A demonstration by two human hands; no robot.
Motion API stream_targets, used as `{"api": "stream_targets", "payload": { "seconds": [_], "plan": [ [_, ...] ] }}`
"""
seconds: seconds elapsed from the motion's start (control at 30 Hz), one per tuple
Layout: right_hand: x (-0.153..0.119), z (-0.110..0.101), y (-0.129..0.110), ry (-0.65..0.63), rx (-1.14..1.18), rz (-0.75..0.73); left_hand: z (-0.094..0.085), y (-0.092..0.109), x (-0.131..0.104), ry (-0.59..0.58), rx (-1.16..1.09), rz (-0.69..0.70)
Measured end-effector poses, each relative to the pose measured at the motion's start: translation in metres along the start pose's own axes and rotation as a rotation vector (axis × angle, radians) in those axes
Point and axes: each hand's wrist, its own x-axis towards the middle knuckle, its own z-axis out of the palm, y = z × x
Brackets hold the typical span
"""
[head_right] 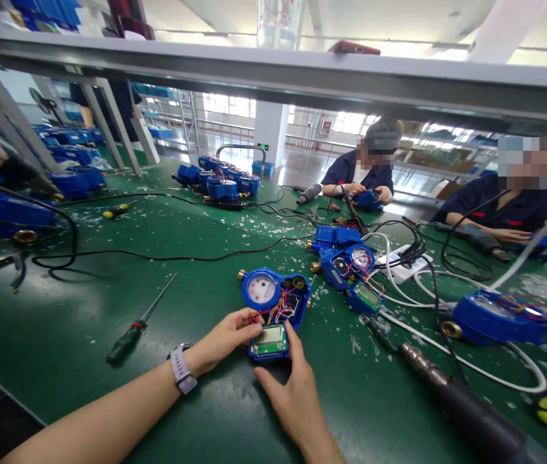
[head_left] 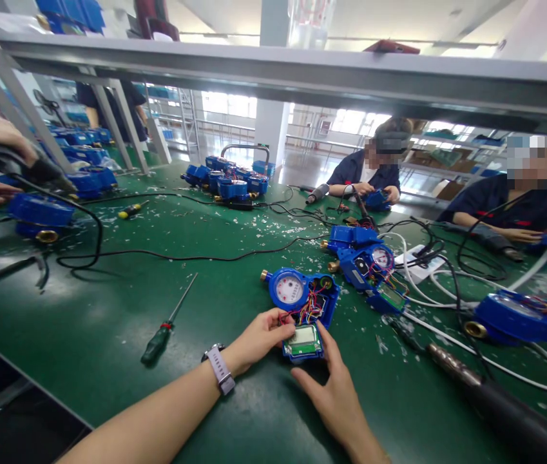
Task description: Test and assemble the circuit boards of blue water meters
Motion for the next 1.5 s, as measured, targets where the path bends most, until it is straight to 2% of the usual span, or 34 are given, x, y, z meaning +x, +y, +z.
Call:
{"api": "stream_targets", "payload": {
  "seconds": [0.33,0.67,0.83,1.07,1.23,1.5],
  "plan": [
    [-0.009,-0.002,-0.005,-0.039,0.016,-0.083,0.000,0.000,0.001,0.017,-0.067,-0.026],
    [-0.012,-0.004,-0.001,-0.029,0.152,-0.091,0.001,-0.002,-0.002,-0.012,-0.173,-0.106],
    [-0.013,-0.001,-0.002,-0.009,0.171,-0.087,0.002,-0.001,-0.002,0.009,-0.181,-0.116],
    [-0.014,0.003,0.001,0.021,0.110,-0.073,0.008,-0.001,-0.004,0.094,-0.126,-0.068],
    [-0.013,0.011,0.007,0.072,0.188,-0.096,0.014,-0.005,-0.004,0.180,-0.083,0.014],
    [-0.006,0.012,0.009,0.085,0.238,-0.075,0.016,-0.006,-0.002,0.148,-0.133,0.027]
  ]
}}
